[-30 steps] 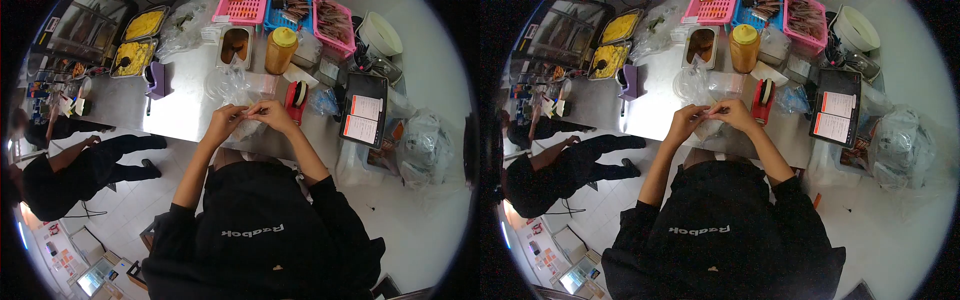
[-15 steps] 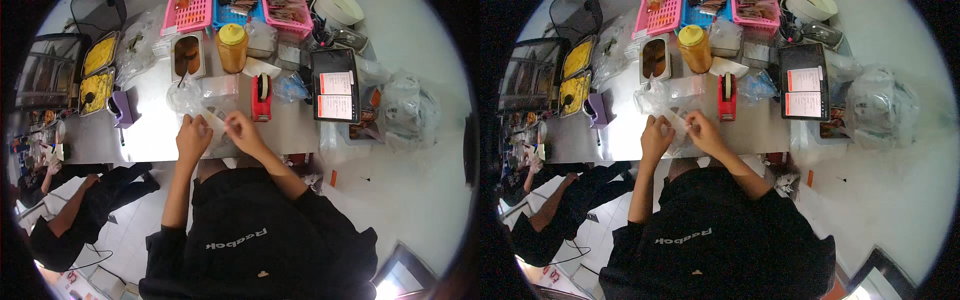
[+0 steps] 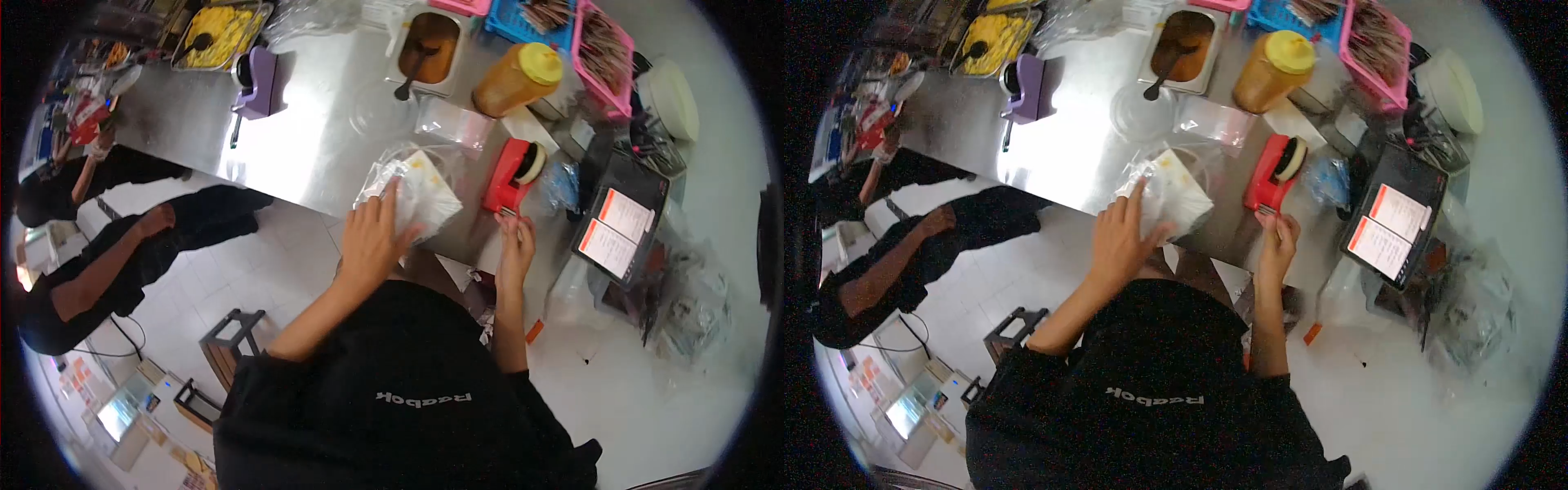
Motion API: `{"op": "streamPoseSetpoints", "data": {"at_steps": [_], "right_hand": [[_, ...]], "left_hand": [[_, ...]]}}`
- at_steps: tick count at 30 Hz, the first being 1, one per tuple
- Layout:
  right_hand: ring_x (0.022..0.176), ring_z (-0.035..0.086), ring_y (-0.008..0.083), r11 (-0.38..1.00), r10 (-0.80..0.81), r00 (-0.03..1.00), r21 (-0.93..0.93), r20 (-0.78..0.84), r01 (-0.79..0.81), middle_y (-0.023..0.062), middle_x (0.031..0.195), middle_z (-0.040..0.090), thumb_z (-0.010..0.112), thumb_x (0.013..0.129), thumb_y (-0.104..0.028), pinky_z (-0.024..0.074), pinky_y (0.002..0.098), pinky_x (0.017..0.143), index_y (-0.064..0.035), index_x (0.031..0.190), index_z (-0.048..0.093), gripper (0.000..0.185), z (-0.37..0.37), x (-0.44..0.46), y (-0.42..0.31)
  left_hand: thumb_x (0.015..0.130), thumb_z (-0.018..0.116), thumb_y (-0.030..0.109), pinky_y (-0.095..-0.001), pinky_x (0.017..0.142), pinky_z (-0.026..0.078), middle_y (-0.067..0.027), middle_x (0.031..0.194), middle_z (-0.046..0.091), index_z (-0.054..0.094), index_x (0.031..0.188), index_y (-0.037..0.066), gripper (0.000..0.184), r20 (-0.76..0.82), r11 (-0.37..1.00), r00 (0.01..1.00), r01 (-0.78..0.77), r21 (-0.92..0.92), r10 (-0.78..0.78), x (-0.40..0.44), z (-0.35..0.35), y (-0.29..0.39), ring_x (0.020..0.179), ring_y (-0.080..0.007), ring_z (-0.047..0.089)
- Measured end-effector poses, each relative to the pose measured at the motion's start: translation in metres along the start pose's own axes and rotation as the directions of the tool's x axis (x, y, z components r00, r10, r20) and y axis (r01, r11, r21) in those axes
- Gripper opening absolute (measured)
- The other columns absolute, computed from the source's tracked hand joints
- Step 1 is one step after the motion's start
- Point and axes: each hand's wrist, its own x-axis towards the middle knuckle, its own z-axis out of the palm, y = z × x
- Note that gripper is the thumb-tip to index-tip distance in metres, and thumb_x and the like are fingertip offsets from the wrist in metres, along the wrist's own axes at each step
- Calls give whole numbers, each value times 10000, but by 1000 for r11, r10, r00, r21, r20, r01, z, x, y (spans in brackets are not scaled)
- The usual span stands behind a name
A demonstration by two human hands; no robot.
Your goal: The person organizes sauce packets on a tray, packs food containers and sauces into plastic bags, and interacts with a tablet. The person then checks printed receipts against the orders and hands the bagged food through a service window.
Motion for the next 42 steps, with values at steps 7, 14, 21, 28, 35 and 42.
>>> {"op": "streamPoseSetpoints", "data": {"at_steps": [7, 14, 21, 28, 35, 42], "right_hand": [[713, 595, 167, 685, 550, 768, 349, 326, -639, 25, 753, 514, 540, 926, -151, 482, 410, 903, 6, 954, 601, 170, -14, 4, 5], [545, 541, 106, 956, 76, 997, -284, 11, -70, 45, 778, 580, 544, 924, -165, 542, 290, 567, -34, 1133, 514, 248, 8, -15, -27], [798, 634, 204, 988, 86, 996, -128, -26, -89, 145, 959, 614, 592, 890, -93, 544, 306, 640, -50, 1262, 357, 442, 20, 21, -32], [920, 625, 283, 989, -142, 990, 31, 8, 142, 142, 916, 629, 530, 910, -27, 435, 426, 954, -59, 1160, 347, 311, 4, -16, 0], [843, 636, 285, 373, 630, 692, 644, 352, -668, 140, 854, 619, 597, 873, -73, 536, 401, 728, -103, 1117, 343, 353, -13, -9, 48], [1142, 481, 394, 542, -559, 828, -776, -46, 323, 197, 1175, 528, 634, 854, -204, 297, 635, 945, -106, 1185, 474, 380, -47, 36, -76]], "left_hand": [[712, 683, 495, -336, 699, 359, -63, 853, 461, 419, 1350, 105, 793, -13, 999, 1000, -9, -41, 8, -6, 14, -1, 784, -217, 470], [700, 710, 436, -352, 698, 351, -58, 845, 444, 405, 1384, 209, 782, 42, 998, 999, -7, -61, 10, 1, 7, 0, 778, -222, 471], [624, 757, 377, -357, 682, 343, -67, 828, 432, 405, 1380, 270, 841, 57, 998, 998, -3, -64, 7, 5, 10, 3, 744, -230, 471], [620, 771, 367, -361, 703, 373, -69, 858, 448, 412, 1379, 267, 845, 131, 999, 991, 22, -37, -17, 7, 10, 9, 789, -231, 491], [604, 786, 327, -367, 677, 371, -91, 850, 458, 436, 1367, 233, 844, 144, 997, 989, 30, -75, -19, 6, 11, 16, 771, -254, 485], [600, 806, 166, -385, 689, 406, -136, 855, 433, 373, 1399, 170, 908, 199, 1000, 980, 18, -4, -17, 7, 8, 29, 751, -304, 472]]}}
